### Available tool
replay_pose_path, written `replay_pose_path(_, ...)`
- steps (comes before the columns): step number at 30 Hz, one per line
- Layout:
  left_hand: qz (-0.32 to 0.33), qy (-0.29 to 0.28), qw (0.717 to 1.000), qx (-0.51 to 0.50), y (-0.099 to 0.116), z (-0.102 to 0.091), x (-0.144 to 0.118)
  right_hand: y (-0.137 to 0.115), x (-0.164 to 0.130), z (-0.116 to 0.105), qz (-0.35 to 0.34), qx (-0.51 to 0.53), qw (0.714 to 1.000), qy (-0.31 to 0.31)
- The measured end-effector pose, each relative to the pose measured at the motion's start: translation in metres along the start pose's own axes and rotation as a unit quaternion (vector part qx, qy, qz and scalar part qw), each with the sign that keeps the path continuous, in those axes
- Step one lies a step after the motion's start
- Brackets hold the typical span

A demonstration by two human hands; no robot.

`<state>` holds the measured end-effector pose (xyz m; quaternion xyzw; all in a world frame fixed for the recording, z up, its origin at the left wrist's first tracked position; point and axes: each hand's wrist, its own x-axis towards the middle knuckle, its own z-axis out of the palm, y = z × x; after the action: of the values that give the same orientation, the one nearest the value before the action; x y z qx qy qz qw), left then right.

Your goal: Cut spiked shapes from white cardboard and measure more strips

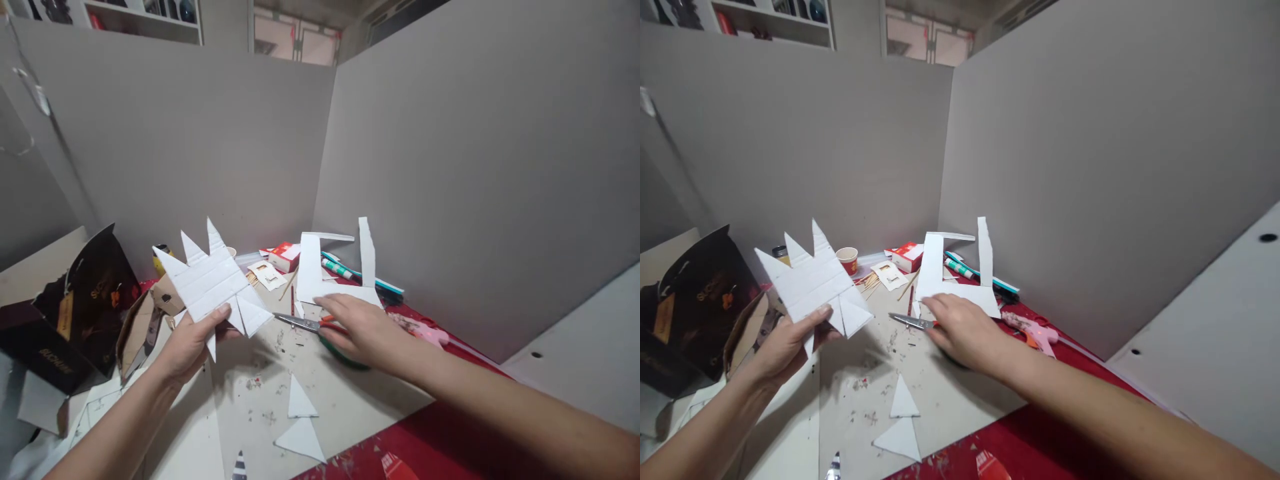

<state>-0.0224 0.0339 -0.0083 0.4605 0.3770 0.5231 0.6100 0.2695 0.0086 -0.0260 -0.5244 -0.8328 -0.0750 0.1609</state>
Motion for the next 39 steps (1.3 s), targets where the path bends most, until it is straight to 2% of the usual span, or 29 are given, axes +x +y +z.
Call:
replay_pose_path(1, -0.002, -0.004, 1.0, 0.008, -0.001, 0.002, -0.002, -0.012, 0.003, -0.003, -0.072, 0.007, 0.996, 0.06)
replay_pose_path(3, -0.005, -0.011, 1.0, 0.023, -0.003, 0.008, -0.006, -0.034, 0.011, -0.006, -0.2, -0.002, 0.964, 0.178)
replay_pose_path(4, -0.004, -0.014, 0.999, 0.029, -0.005, 0.01, -0.008, -0.042, 0.016, -0.006, -0.231, -0.02, 0.952, 0.2)
replay_pose_path(7, -0.004, -0.024, 0.999, 0.043, -0.01, 0.015, -0.013, -0.054, 0.029, -0.001, -0.291, -0.031, 0.924, 0.246)
replay_pose_path(10, -0.009, -0.035, 0.998, 0.055, -0.016, 0.017, -0.014, -0.051, 0.034, 0.006, -0.303, 0.04, 0.912, 0.272)
replay_pose_path(12, -0.017, -0.045, 0.997, 0.062, -0.018, 0.016, -0.013, -0.048, 0.035, 0.008, -0.269, 0.167, 0.914, 0.256)
replay_pose_path(13, -0.019, -0.047, 0.997, 0.065, -0.019, 0.015, -0.012, -0.047, 0.034, 0.007, -0.228, 0.251, 0.912, 0.233)
replay_pose_path(15, -0.023, -0.041, 0.997, 0.068, -0.019, 0.012, -0.009, -0.045, 0.032, 0.004, -0.13, 0.394, 0.892, 0.178)
replay_pose_path(17, -0.026, -0.024, 0.997, 0.07, -0.018, 0.009, -0.005, -0.043, 0.029, 0.0, -0.047, 0.468, 0.871, 0.145)
replay_pose_path(20, -0.037, -0.011, 0.997, 0.07, -0.015, 0.005, 0.001, -0.035, 0.018, -0.001, 0.001, 0.466, 0.874, 0.137)
replay_pose_path(22, -0.038, -0.015, 0.997, 0.067, -0.014, 0.003, 0.003, -0.028, 0.007, 0.003, -0.039, 0.404, 0.91, 0.09)
replay_pose_path(23, -0.036, -0.019, 0.997, 0.065, -0.015, 0.003, 0.003, -0.025, 0.002, 0.005, -0.076, 0.357, 0.93, 0.048)
replay_pose_path(24, -0.032, -0.021, 0.997, 0.064, -0.015, 0.003, 0.003, -0.023, -0.003, 0.007, -0.085, 0.321, 0.943, 0.015)
replay_pose_path(26, -0.027, -0.028, 0.997, 0.065, -0.018, 0.002, 0.003, -0.021, -0.006, 0.007, -0.043, 0.303, 0.952, -0.001)
replay_pose_path(28, -0.026, -0.045, 0.996, 0.074, -0.021, 0.003, 0.001, -0.024, -0.001, 0.003, 0.036, 0.363, 0.931, 0.029)
replay_pose_path(31, -0.03, -0.091, 0.99, 0.099, -0.025, 0.008, -0.007, -0.038, 0.018, -0.004, 0.098, 0.499, 0.859, 0.056)
replay_pose_path(33, -0.033, -0.123, 0.984, 0.121, -0.025, 0.012, -0.013, -0.049, 0.032, -0.005, 0.12, 0.585, 0.802, 0.019)
replay_pose_path(34, -0.034, -0.136, 0.981, 0.131, -0.025, 0.013, -0.015, -0.053, 0.037, -0.005, 0.118, 0.611, 0.783, 0.004)
replay_pose_path(36, -0.03, -0.143, 0.978, 0.146, -0.022, 0.014, -0.018, -0.06, 0.043, -0.002, 0.12, 0.633, 0.765, -0.006)
replay_pose_path(39, -0.009, -0.114, 0.984, 0.139, -0.018, 0.011, -0.015, -0.064, 0.046, 0.002, 0.129, 0.639, 0.758, -0.008)
